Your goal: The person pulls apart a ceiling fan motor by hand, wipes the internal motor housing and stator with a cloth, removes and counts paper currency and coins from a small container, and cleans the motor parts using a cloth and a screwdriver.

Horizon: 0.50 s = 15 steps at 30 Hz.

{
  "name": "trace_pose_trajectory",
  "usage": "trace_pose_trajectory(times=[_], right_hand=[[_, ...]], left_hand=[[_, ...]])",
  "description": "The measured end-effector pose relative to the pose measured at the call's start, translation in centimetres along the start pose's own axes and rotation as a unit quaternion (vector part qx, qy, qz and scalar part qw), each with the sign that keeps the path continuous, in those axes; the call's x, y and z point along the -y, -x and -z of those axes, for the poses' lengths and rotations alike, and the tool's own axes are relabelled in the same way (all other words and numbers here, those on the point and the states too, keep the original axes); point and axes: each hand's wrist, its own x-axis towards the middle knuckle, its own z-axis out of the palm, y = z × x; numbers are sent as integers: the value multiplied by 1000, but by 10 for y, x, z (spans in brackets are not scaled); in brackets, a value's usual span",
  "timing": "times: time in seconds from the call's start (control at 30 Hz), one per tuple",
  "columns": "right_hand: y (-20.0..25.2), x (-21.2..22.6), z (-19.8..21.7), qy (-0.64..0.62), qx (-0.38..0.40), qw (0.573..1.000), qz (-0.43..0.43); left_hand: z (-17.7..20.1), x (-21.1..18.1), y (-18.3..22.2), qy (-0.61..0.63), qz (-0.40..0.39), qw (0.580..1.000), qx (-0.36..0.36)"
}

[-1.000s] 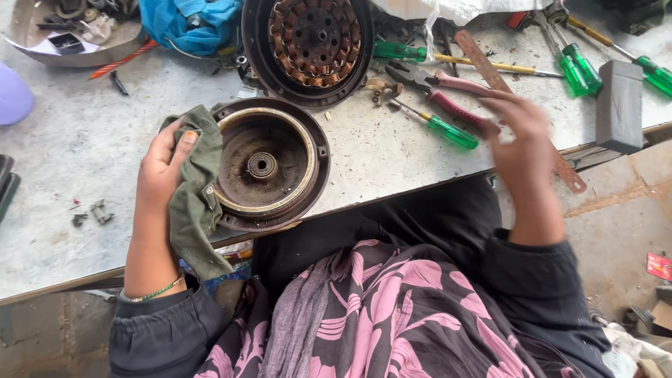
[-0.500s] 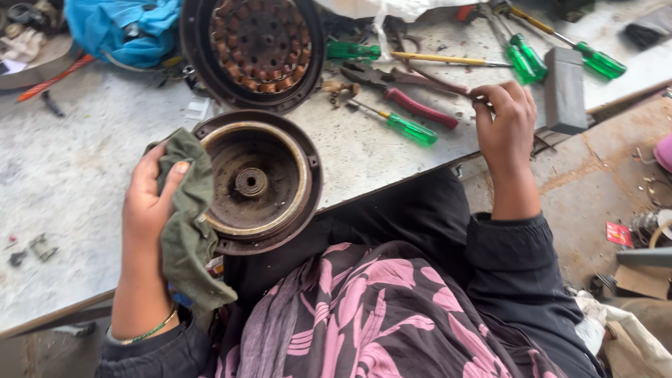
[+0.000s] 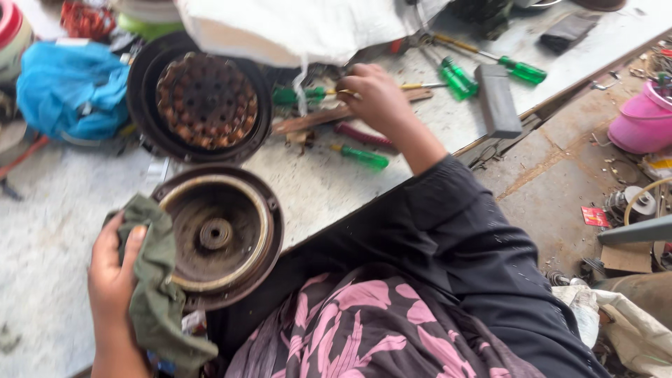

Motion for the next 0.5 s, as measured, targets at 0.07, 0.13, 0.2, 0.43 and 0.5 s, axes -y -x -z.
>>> trace_pose_trajectory(times=[0.07,0.13,0.2,0.43,0.5], right_hand=[[-14,-3,-11,15,30,999,-4],[-25,-5,-24,16,89,996,-12],[-29,-4,-35,10,79,997,7],[-20,13,-24,69,42,997,20],[-15,20,-12,52,15,999,5]], left_hand=[[-1,-3,2,9,8,1000,-2],[0,-3,5,38,7,999,0],[3,-2,6,39,-1,999,2],[8,8,8,33,27,998,-35],[10,20,10,46,20,998,-42]])
